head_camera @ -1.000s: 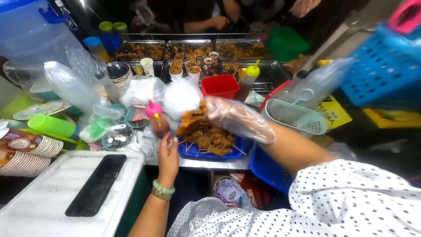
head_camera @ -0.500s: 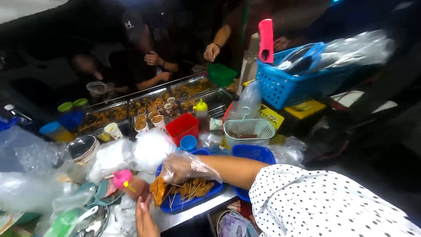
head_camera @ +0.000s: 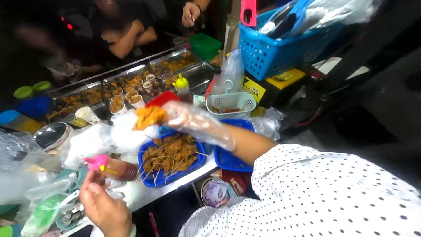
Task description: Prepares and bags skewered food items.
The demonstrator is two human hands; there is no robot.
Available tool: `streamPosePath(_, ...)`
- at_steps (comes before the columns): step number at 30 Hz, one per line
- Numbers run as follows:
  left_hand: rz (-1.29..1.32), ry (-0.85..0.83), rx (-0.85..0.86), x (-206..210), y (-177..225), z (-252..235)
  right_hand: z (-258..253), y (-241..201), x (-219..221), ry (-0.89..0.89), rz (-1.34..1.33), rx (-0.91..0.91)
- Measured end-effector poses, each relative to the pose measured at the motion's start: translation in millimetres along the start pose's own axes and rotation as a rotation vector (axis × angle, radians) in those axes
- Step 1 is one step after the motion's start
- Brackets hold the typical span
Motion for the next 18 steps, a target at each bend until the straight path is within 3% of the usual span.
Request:
streamPosePath(3, 0.054, -0.068, 0.008, 25, 32, -30, 23, -33, -70, -0.046, 0.159, 0.159)
streamPosePath(5, 0.082, -0.124, -0.056, 52, 55, -50, 82, -47, -110, -0.016, 0.244, -0.014)
streamPosePath(6, 0.109, -0.162, -0.082, 69, 64, -60, 100, -77, -118, -0.017, 0.328, 0.296)
streamPosePath(7, 0.143, -0.211, -0.110, 89, 72, -70, 112, -95, -121, 0.016, 0.378, 0.583)
streamPosePath(9, 0.216, -0.331, -0.201, 132, 86, -86, 141, -97, -125, 0.094, 0.370, 0.838)
streamPosePath(10, 0.254, -0.391, -0.267, 155, 93, -92, 154, -91, -127, 0.080, 0.391, 0.891)
streamPosePath(15, 0.515, -0.527, -0.657, 273, 117, -115, 174, -61, -131, -0.328, 0.684, 1.149)
streamPosePath(18, 0.588, -0.543, -0.710, 325, 121, -123, 178, -60, -121, -0.405, 0.796, 1.034)
Point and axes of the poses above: each hand's wrist, its own z-axis away from the middle knuckle, its own x-axis out of the palm, y = z × x, the point moved 5 cm from there along -z, towards the middle knuckle, and after that the axes turned 15 degrees about -x, right-handed, at the moved point
